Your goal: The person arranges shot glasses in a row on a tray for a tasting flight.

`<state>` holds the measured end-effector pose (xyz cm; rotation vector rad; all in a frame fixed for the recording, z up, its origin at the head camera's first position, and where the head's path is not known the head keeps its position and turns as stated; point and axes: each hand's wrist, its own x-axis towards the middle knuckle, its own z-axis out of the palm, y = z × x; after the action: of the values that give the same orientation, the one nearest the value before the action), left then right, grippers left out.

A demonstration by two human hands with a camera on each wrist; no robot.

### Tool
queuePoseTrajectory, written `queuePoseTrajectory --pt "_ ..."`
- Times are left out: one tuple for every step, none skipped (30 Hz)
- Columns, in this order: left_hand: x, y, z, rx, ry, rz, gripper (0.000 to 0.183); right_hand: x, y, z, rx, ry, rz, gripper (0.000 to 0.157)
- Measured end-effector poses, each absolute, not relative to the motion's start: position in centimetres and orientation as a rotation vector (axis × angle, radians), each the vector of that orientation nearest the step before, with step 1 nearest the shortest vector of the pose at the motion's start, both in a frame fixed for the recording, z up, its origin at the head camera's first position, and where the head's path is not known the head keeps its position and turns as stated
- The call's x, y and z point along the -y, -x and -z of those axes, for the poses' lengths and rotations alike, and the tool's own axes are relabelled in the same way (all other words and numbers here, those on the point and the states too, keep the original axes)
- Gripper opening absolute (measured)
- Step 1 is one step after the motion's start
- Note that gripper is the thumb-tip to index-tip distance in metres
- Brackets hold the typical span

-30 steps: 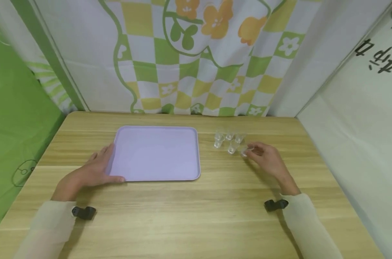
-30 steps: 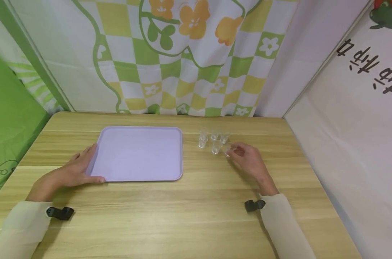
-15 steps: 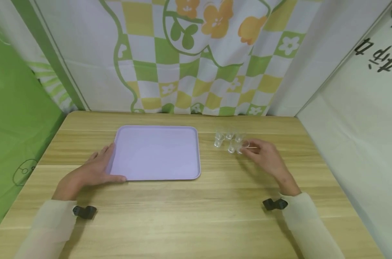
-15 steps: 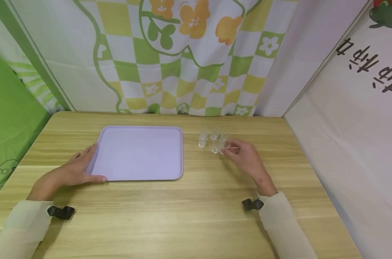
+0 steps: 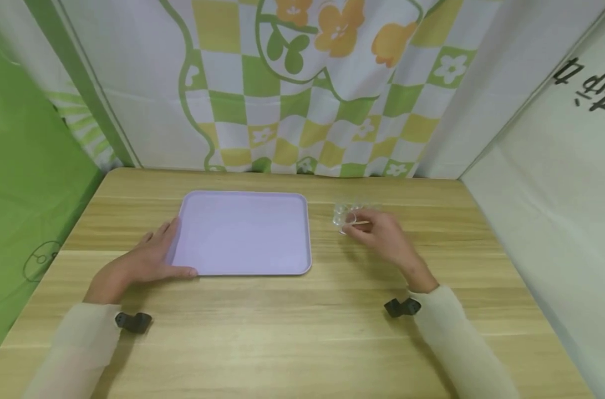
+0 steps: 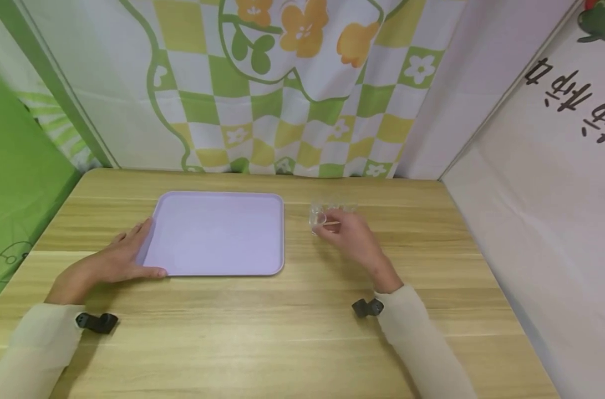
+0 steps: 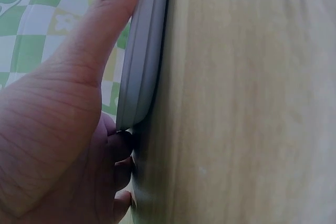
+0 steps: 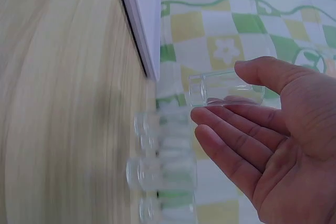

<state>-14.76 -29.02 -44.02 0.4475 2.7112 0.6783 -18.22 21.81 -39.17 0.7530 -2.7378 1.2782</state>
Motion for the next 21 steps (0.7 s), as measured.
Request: queuePoseTrajectory --pt "29.0 14.8 44.0 -2.708 -0.442 -0.677 0.138 -21.4 18.3 39.2 2.735 -0.771 -1.278 0.027" --pt "29.0 14.8 44.0 -2.706 -0.445 -0.680 0.138 -21.0 18.4 39.3 2.735 -0.785 -1.272 0.027" --pt "29.0 14.8 44.0 -2.705 -0.446 -0.684 0.138 -20.5 18.5 39.5 2.733 -0.795 -1.270 0.027" --pt "28.9 14.8 44.0 -2.705 -0.450 -0.686 0.138 -20.1 18.5 39.6 2.736 -0.803 -1.277 0.028" --pt "28.9 14.8 44.0 -2.705 -0.451 -0.685 0.138 -19.6 18.6 39.7 2.740 -0.809 -1.295 0.028" --pt "28.9 14.7 44.0 -2.709 -0.456 -0.689 0.138 -19.1 18.7 39.9 2.748 -0.813 -1.308 0.027" --pt "28.9 14.8 44.0 -2.710 -0.458 -0.691 0.138 -18.7 18.8 40.0 2.753 -0.820 -1.323 0.028" --pt "28.9 14.9 44.0 -2.710 -0.460 -0.697 0.138 -18.2 18.9 40.1 2.759 -0.828 -1.333 0.027" --pt "28.8 14.9 44.0 -2.710 -0.458 -0.700 0.138 -17.8 19.0 40.3 2.763 -0.834 -1.351 0.026" --pt "28.9 14.9 44.0 -2.710 -0.459 -0.706 0.138 -17.3 19.1 40.4 2.771 -0.840 -1.362 0.026" --pt "28.9 14.9 43.9 -2.710 -0.459 -0.713 0.138 -16.8 19.1 40.5 2.776 -0.842 -1.368 0.026" --pt "28.9 15.0 43.9 -2.712 -0.461 -0.716 0.138 -16.4 19.2 40.6 2.779 -0.844 -1.374 0.026" --pt "29.0 15.0 44.0 -2.712 -0.461 -0.714 0.138 -16.0 19.3 40.7 2.781 -0.848 -1.379 0.026" --pt "29.0 15.1 44.0 -2.712 -0.465 -0.716 0.138 -15.6 19.4 40.7 2.782 -0.849 -1.387 0.025" --pt "29.0 15.1 44.1 -2.712 -0.469 -0.714 0.138 -15.2 19.5 40.8 2.783 -0.848 -1.401 0.026" --pt "29.0 15.2 44.2 -2.712 -0.472 -0.714 0.138 -14.8 19.6 40.9 2.783 -0.850 -1.412 0.027" --pt "29.0 15.2 44.3 -2.712 -0.474 -0.710 0.138 -14.4 19.7 41.0 2.785 -0.851 -1.417 0.026" --pt "29.0 15.2 44.3 -2.710 -0.473 -0.708 0.138 -14.0 19.8 41.1 2.788 -0.852 -1.429 0.025" --pt "29.0 15.2 44.4 -2.708 -0.471 -0.710 0.138 -13.5 19.9 41.2 2.788 -0.857 -1.445 0.025" --pt "29.0 15.1 44.4 -2.706 -0.469 -0.713 0.138 -13.0 19.9 41.3 2.789 -0.859 -1.461 0.024" --pt "28.9 15.1 44.4 -2.706 -0.471 -0.720 0.138 -12.6 20.0 41.4 2.790 -0.862 -1.474 0.024"
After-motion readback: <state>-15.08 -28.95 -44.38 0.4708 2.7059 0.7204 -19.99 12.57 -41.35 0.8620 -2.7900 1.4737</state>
